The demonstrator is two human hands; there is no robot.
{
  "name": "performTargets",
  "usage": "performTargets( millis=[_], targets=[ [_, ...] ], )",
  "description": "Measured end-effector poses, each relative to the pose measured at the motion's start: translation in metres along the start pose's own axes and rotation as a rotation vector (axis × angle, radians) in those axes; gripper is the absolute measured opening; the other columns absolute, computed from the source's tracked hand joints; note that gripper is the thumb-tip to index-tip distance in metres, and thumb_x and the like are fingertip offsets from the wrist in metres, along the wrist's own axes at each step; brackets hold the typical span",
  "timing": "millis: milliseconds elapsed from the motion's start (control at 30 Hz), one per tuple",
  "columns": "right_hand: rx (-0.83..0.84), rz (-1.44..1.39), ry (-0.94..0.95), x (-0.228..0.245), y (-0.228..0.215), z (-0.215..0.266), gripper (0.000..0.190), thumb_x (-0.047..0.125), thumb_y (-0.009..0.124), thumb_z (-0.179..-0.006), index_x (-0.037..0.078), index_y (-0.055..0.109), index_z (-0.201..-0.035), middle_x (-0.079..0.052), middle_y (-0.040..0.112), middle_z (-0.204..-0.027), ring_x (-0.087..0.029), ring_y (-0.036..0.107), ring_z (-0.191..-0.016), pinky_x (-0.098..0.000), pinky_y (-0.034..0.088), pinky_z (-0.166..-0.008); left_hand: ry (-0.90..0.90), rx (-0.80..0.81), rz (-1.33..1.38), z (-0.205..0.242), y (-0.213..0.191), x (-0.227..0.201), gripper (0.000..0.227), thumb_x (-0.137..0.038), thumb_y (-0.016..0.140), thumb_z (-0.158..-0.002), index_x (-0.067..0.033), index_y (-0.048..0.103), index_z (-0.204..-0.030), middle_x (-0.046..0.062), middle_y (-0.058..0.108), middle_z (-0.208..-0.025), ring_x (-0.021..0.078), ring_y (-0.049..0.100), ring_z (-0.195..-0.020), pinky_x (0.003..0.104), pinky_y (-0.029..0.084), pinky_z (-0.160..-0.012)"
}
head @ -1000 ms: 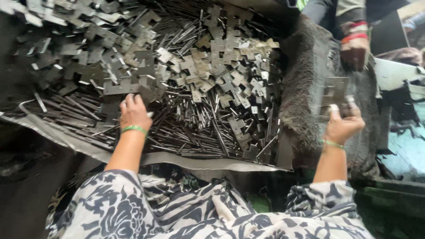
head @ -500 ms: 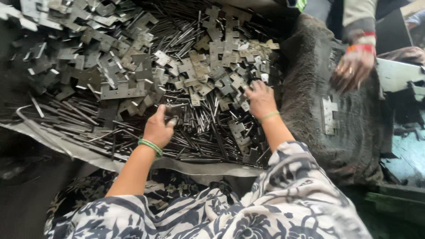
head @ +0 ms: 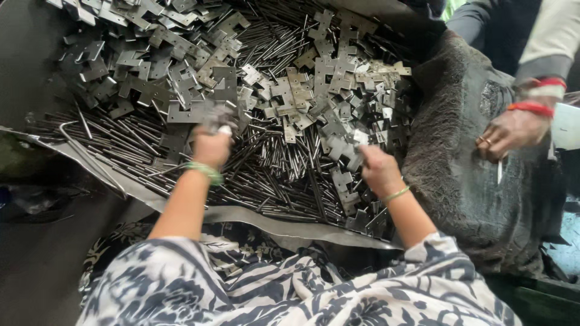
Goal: The person sorts small metal parts from a large bin by hand, picking up items and moving them within the bin. Another person works alongside, also handling the parts.
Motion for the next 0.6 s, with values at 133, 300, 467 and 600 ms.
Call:
performTargets(
  millis=[133, 300, 467, 600],
  targets=[
    [0.086, 0.172, -0.131, 0.028, 0.018, 0.005, 0.071, 0.002, 0.068, -0.073, 0.011, 0.052, -0.141, -0.018, 0.057, -0.135, -0.038, 0.055, -0.121, -0.0495, 0.053, -0.092, 0.571, -0.07, -1.108, 0.006, 0.056, 0.007, 0.028, -0.006, 0.062, -0.084, -0.0094, 0.069, -0.111, 0.013, 0.066, -0.109, 0.0328, 0.064, -0.104, 0.042, 0.056, -0.087],
    [0.134, 0.445, -0.137, 0.026, 0.031, -0.014, 0.085, 0.014, 0.079, -0.067, 0.012, 0.046, -0.145, -0.016, 0.051, -0.14, -0.037, 0.047, -0.127, -0.0521, 0.045, -0.096, 0.819, -0.15, -1.325, 0.023, 0.08, 0.009, 0.025, -0.015, 0.06, -0.089, -0.0106, 0.069, -0.111, 0.009, 0.065, -0.103, 0.0282, 0.063, -0.096, 0.043, 0.053, -0.082],
    [0.234, 0.497, -0.092, 0.032, 0.041, -0.023, 0.084, 0.013, 0.077, -0.067, 0.014, 0.048, -0.145, -0.016, 0.053, -0.133, -0.036, 0.046, -0.129, -0.0497, 0.041, -0.104, 0.835, -0.165, -1.327, 0.02, 0.086, 0.004, 0.015, -0.017, 0.06, -0.088, -0.0125, 0.067, -0.1, 0.006, 0.064, -0.101, 0.027, 0.063, -0.098, 0.044, 0.052, -0.085],
    [0.166, 0.172, -0.095, 0.03, 0.039, -0.016, 0.08, 0.01, 0.077, -0.065, 0.008, 0.052, -0.14, -0.019, 0.059, -0.125, -0.04, 0.056, -0.115, -0.0505, 0.047, -0.096, 0.757, -0.116, -1.29, 0.012, 0.092, 0.011, 0.007, -0.011, 0.058, -0.089, -0.0133, 0.065, -0.092, 0.008, 0.065, -0.107, 0.0275, 0.064, -0.102, 0.043, 0.052, -0.089]
  ],
)
Point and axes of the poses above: each hand's wrist, its own z-axis away from the middle knuckle, its own y-axis out of the palm, x = y × z, the point moved 7 cm from there along -z, towards the middle knuckle
